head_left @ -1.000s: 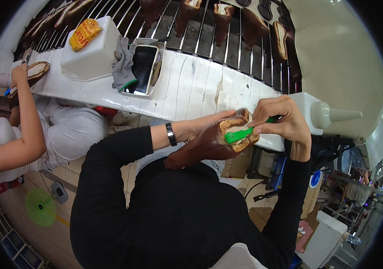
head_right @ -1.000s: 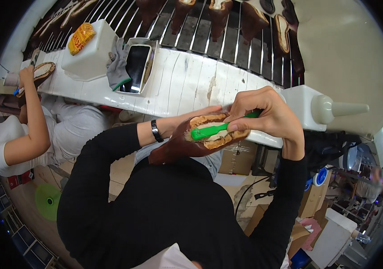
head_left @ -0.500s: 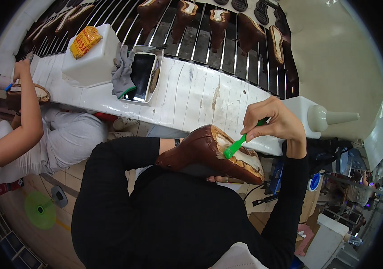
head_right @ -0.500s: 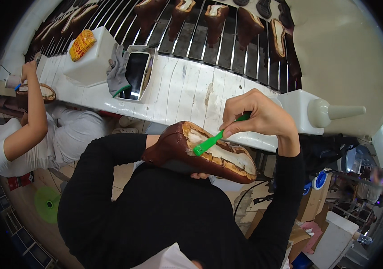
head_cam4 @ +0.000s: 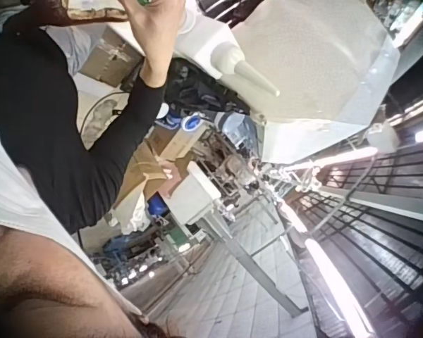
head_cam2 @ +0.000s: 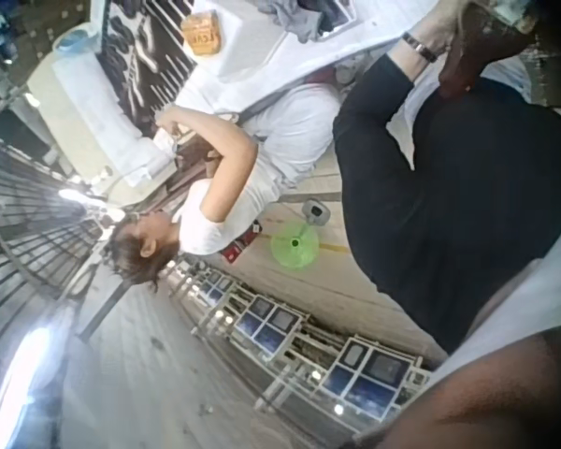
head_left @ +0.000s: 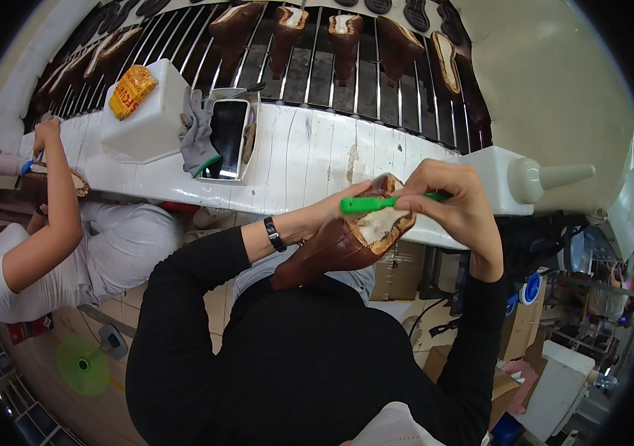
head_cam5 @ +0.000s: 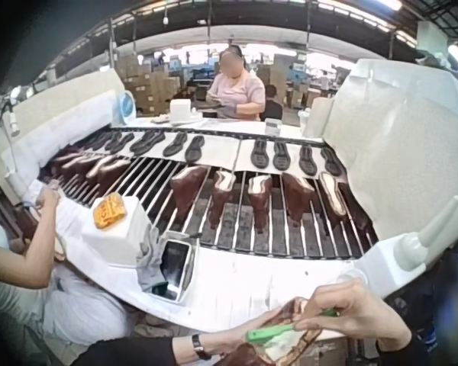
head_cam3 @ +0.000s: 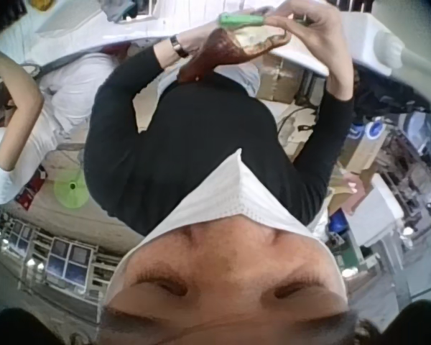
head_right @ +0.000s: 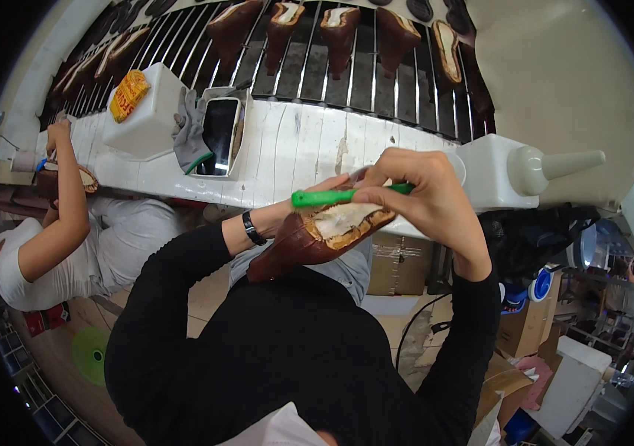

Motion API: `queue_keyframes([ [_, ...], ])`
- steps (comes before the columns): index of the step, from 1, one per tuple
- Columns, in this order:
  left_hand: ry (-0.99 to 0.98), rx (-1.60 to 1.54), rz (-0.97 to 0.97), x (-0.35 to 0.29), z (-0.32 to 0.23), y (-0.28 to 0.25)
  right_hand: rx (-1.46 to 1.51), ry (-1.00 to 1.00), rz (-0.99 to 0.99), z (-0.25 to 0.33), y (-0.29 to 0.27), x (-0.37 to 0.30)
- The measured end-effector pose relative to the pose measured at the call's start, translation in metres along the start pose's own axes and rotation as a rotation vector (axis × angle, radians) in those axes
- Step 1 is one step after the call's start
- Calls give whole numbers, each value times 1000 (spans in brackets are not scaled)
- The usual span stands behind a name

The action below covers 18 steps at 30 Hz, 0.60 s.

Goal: Applying glue or cleaning solvent to the edges and soles of leather boots on an assembly line.

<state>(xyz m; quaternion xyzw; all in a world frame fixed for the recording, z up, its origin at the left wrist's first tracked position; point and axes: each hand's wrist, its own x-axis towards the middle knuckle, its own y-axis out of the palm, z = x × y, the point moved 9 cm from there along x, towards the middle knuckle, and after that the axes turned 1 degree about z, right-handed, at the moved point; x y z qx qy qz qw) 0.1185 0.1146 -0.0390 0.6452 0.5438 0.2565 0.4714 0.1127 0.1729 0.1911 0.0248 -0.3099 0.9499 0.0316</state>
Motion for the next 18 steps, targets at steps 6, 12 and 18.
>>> queue_keyframes([
  [6,22,235,-264,-22,-29,20,185,120,142,-34,4,1],
  [12,-90,-140,-82,-13,1,20,198,-31,255,-18,10,7],
  [18,-78,70,380,-39,19,59,195,-92,324,-14,11,16],
])
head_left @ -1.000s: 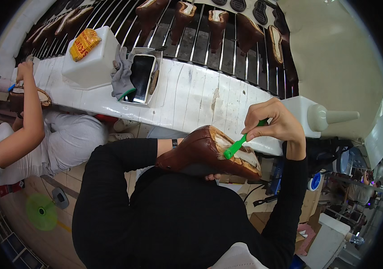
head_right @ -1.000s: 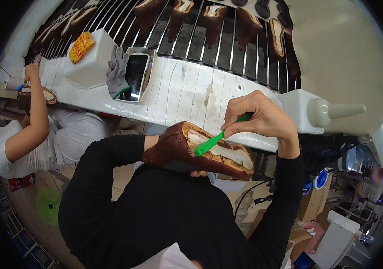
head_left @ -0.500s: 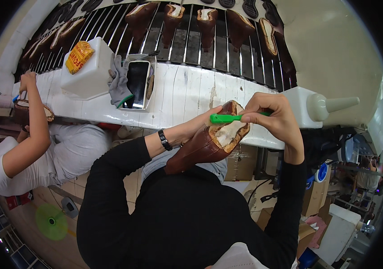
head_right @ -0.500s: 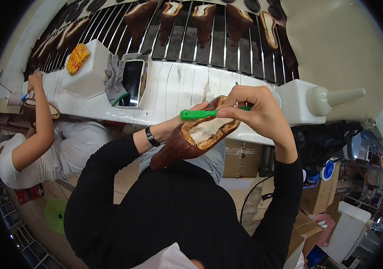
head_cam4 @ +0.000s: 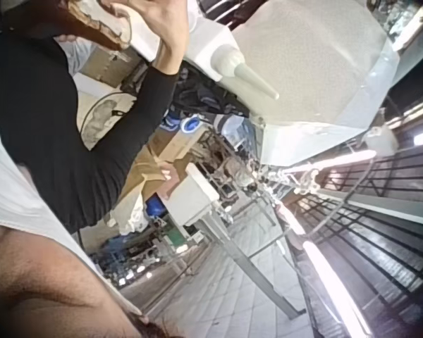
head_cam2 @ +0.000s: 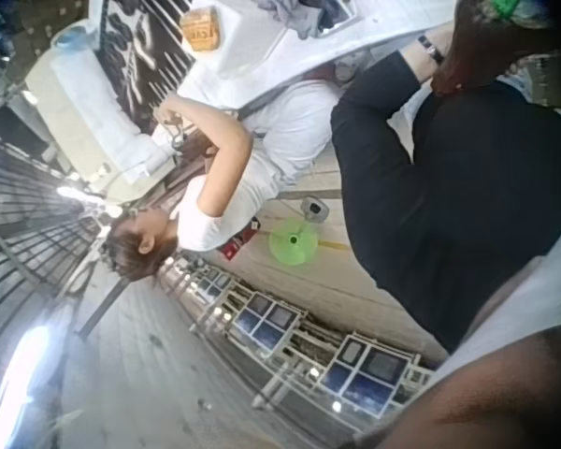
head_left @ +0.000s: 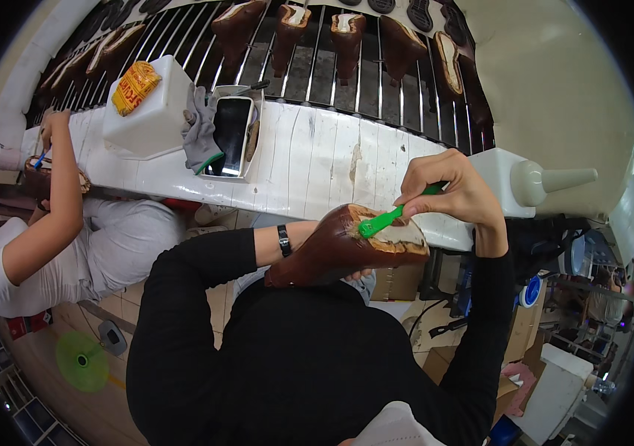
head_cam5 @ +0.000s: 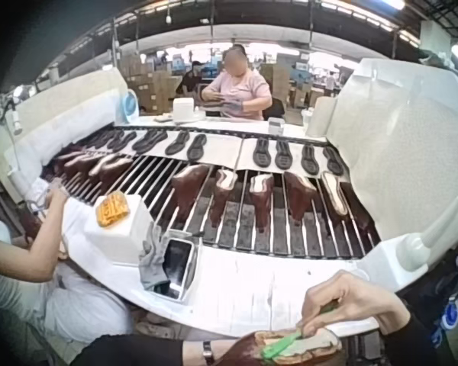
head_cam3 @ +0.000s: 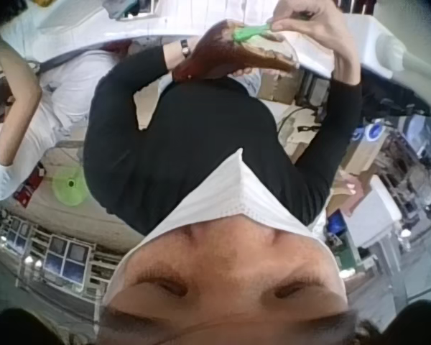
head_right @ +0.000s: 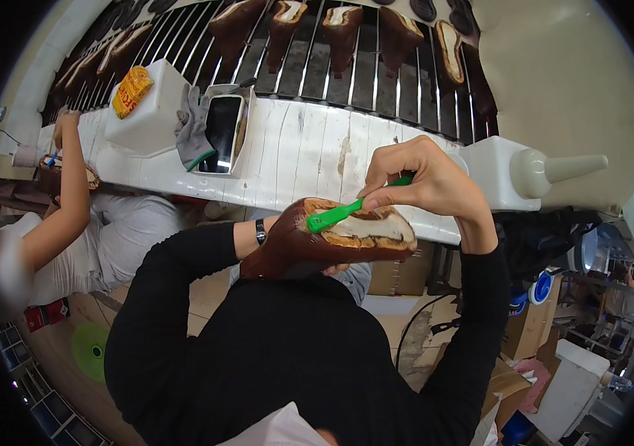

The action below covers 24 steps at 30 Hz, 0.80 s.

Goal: Applying glue or cleaning solvent to the edges and soles of leather boots on an assembly line.

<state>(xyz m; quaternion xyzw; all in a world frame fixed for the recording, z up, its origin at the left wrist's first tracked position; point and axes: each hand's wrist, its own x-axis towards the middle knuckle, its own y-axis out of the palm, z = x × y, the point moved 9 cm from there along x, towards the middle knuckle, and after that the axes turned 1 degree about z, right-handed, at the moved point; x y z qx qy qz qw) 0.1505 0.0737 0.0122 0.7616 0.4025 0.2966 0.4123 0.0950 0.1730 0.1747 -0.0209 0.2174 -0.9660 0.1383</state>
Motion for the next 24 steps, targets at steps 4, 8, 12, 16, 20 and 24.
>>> queue_keyframes([
  [4,-83,-355,-173,-1,27,13,14,13,52,-9,2,6],
  [8,-33,-326,-184,-2,25,9,-10,54,200,-14,10,14],
  [12,2,-267,-190,1,11,1,-133,195,382,-18,3,5],
  [16,38,-176,-213,0,-19,-5,-734,128,-296,9,-79,-20],
  [20,609,115,-647,-19,-108,-44,-406,185,-846,4,-117,-75],
  [24,845,1421,-1214,-75,-137,-27,-38,131,-1306,-71,-103,-131],
])
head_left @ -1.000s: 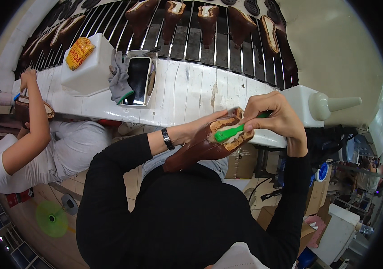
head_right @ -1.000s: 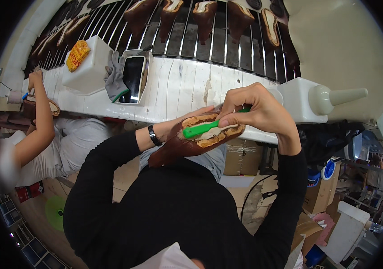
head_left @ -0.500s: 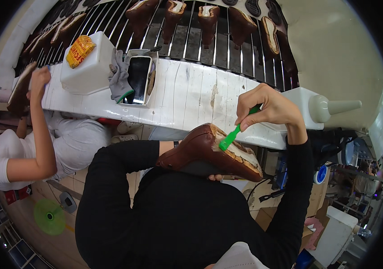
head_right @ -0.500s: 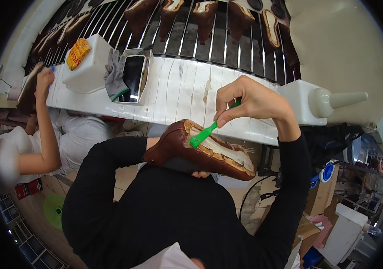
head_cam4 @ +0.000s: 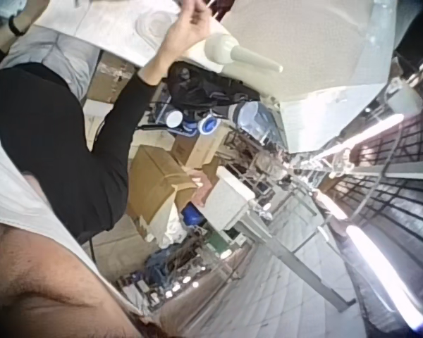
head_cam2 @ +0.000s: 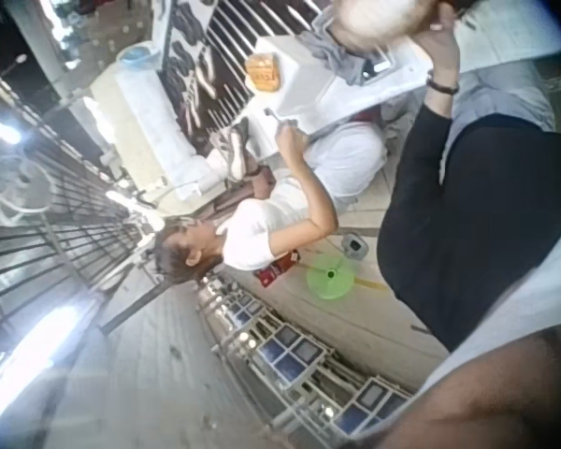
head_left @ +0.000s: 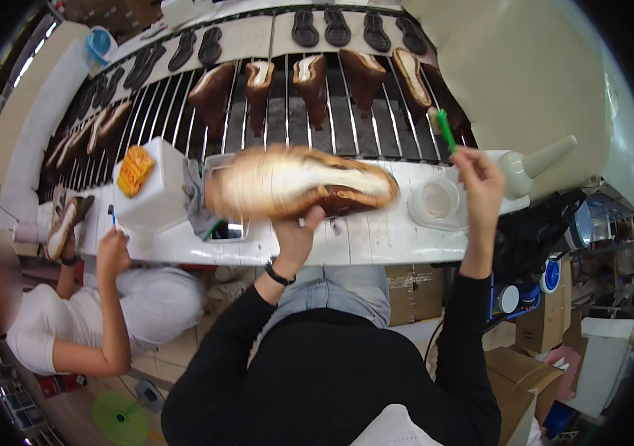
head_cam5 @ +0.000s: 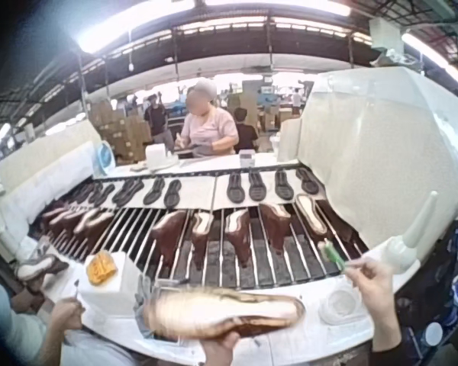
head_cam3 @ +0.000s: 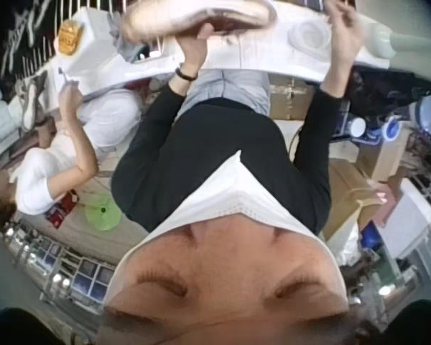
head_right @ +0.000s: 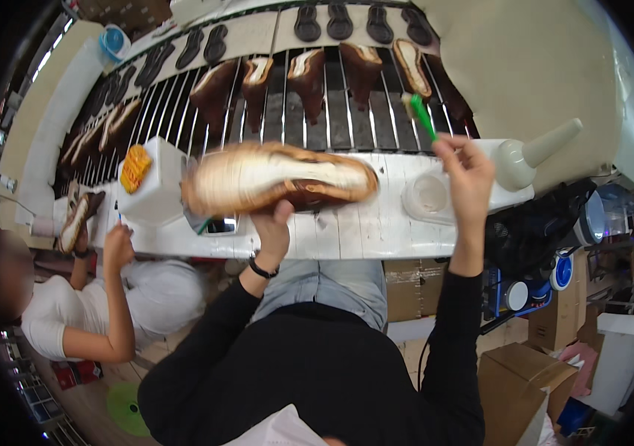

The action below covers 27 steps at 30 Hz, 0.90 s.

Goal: Applying glue or cleaning solvent to the edges and soles of leather boots on an assembly line.

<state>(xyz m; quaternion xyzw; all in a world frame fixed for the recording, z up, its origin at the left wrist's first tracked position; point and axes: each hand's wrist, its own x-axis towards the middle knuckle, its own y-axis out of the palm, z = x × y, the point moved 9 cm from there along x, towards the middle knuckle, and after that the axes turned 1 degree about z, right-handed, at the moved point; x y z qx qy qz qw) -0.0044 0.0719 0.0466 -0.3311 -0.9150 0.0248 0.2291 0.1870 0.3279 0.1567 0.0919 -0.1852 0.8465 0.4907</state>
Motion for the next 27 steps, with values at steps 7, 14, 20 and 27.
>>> queue_keyframes([
  [7,-126,-228,-169,-66,85,10,5,99,201,-52,95,-45],
  [14,366,337,-192,-55,31,16,-192,46,273,-73,122,-31],
  [20,367,199,-192,-47,18,10,-134,-35,520,-25,124,-79],
  [27,436,116,-233,-51,22,9,-297,-396,685,57,130,-146],
])
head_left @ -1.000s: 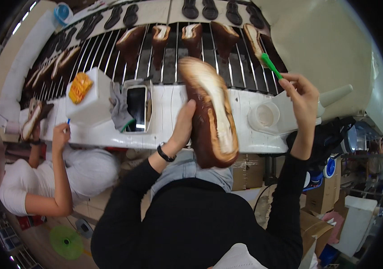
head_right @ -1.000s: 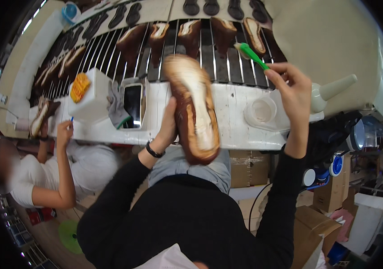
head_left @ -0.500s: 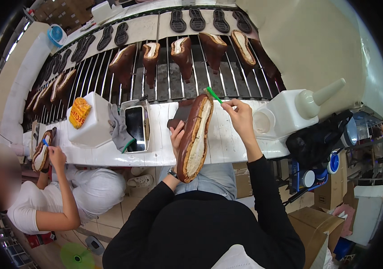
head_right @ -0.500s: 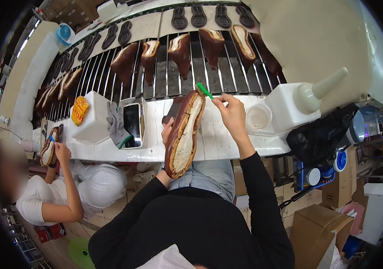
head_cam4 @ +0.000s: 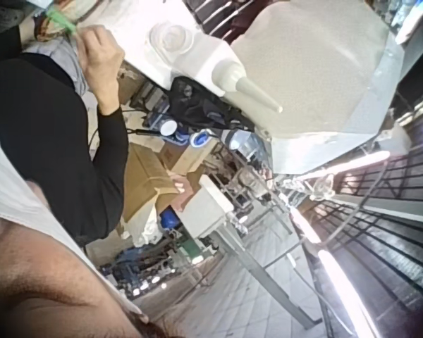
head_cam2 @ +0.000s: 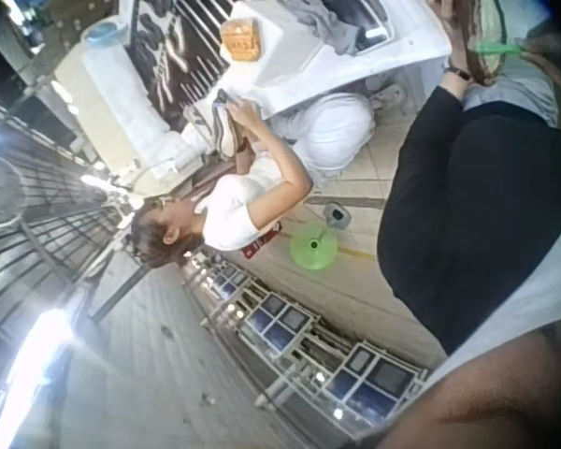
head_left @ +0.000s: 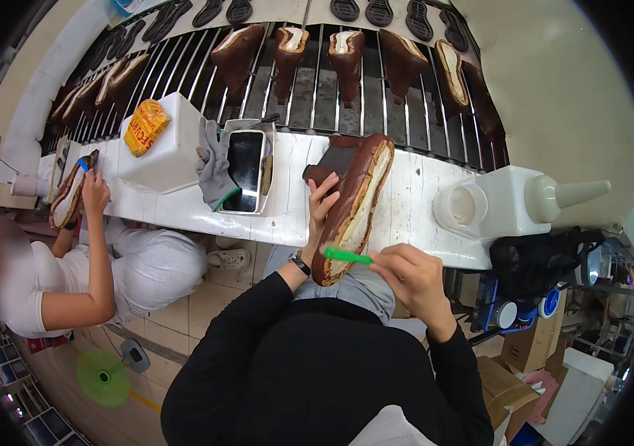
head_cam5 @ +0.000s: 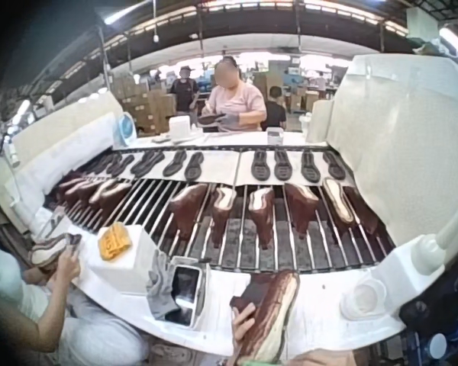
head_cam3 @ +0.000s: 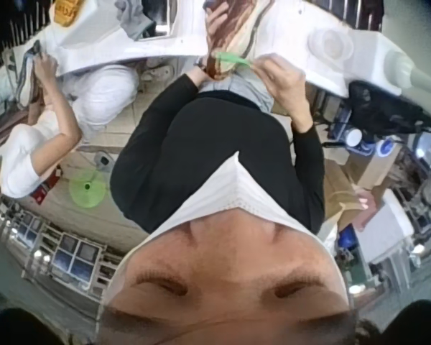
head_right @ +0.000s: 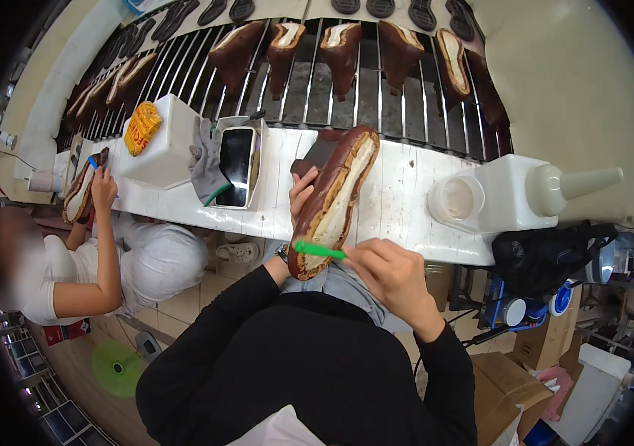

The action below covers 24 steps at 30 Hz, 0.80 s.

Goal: Applying glue or cleaning solvent to the edges and soles of leather boots on an assembly line.

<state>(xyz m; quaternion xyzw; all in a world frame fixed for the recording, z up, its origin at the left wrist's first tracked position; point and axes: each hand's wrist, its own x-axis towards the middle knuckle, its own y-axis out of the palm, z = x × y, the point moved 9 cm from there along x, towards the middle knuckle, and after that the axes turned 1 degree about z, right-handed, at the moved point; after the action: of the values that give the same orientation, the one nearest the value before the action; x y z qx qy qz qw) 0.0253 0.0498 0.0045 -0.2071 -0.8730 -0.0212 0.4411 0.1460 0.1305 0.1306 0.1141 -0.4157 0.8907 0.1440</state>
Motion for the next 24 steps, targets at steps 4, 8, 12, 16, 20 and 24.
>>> queue_keyframes([
  [4,-15,29,66,4,-4,3,287,115,-38,-25,-7,-1],
  [8,-85,225,248,27,-12,4,440,339,-541,-77,-50,-25],
  [12,-363,-284,-137,64,-22,-32,580,447,-791,-111,-70,-50],
  [16,-690,-216,130,91,11,-21,611,515,-852,-135,-62,-77],
  [20,-639,460,800,61,29,23,672,554,-865,-142,-50,-84],
  [24,-665,119,583,45,20,8,712,582,-877,-155,-45,-86],
])
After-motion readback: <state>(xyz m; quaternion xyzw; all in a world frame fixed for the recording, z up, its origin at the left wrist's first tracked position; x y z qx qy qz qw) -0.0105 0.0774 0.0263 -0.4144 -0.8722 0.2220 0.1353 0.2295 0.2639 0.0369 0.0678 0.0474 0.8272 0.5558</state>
